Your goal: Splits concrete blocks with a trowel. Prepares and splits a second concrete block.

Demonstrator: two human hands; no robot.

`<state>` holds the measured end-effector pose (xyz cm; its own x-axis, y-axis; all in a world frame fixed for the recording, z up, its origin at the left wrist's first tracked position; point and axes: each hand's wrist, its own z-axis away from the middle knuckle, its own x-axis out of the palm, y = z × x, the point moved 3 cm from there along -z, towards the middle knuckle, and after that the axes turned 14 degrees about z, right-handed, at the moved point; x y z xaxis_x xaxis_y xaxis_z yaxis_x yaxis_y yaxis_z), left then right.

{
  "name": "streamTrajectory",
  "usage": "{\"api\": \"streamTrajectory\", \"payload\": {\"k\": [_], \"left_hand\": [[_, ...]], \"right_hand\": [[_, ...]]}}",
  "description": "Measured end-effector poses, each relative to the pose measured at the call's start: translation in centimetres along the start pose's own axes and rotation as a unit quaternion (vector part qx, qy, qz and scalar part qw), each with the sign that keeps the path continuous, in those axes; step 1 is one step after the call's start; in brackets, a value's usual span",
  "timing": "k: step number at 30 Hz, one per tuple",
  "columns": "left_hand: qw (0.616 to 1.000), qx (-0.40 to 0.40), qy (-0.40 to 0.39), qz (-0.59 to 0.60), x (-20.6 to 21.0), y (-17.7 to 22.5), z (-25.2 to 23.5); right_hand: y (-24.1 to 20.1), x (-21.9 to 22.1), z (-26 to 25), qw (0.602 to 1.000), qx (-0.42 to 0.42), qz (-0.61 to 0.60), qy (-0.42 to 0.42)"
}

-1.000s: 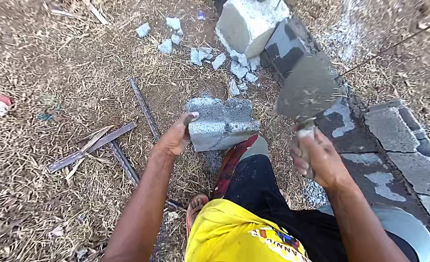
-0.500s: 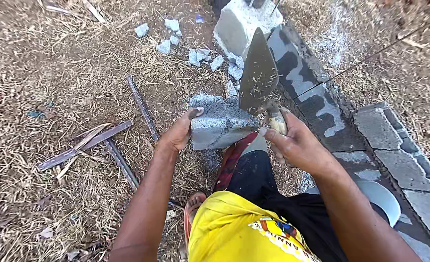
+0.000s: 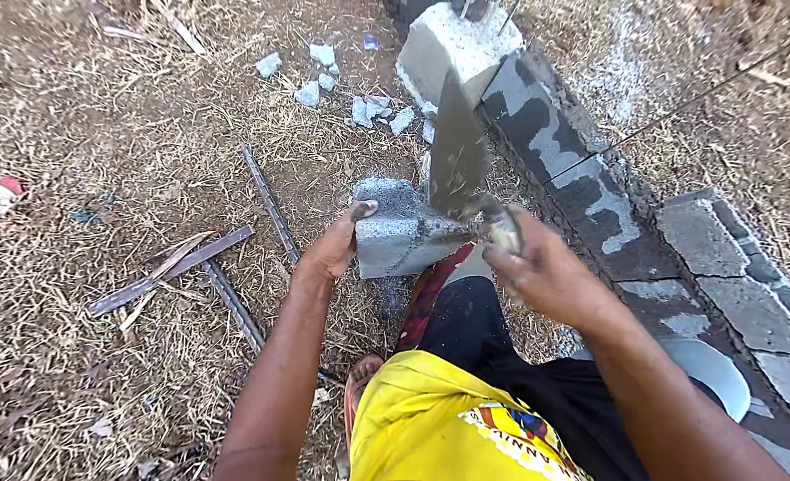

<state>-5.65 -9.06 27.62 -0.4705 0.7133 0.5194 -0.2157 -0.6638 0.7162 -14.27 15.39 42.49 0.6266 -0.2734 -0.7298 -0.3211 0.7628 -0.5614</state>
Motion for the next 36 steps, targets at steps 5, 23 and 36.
{"api": "streamTrajectory", "payload": {"k": [5, 23, 36], "left_hand": [[1.000, -0.002, -0.002, 0.014, 0.1, 0.0, -0.1], [1.000, -0.018, -0.002, 0.021, -0.2, -0.1, -0.7], [1.000, -0.008, -0.004, 0.019, 0.1, 0.1, 0.0]], "right_hand": [[-5.0, -4.2, 2.5, 0.968, -0.120, -0.045, 0.217], [-4.1, -3.1, 1.8, 0.974, -0.071, -0.016, 0.213], [-2.8, -3.4, 0.6, 0.990, -0.026, 0.042, 0.132]]}}
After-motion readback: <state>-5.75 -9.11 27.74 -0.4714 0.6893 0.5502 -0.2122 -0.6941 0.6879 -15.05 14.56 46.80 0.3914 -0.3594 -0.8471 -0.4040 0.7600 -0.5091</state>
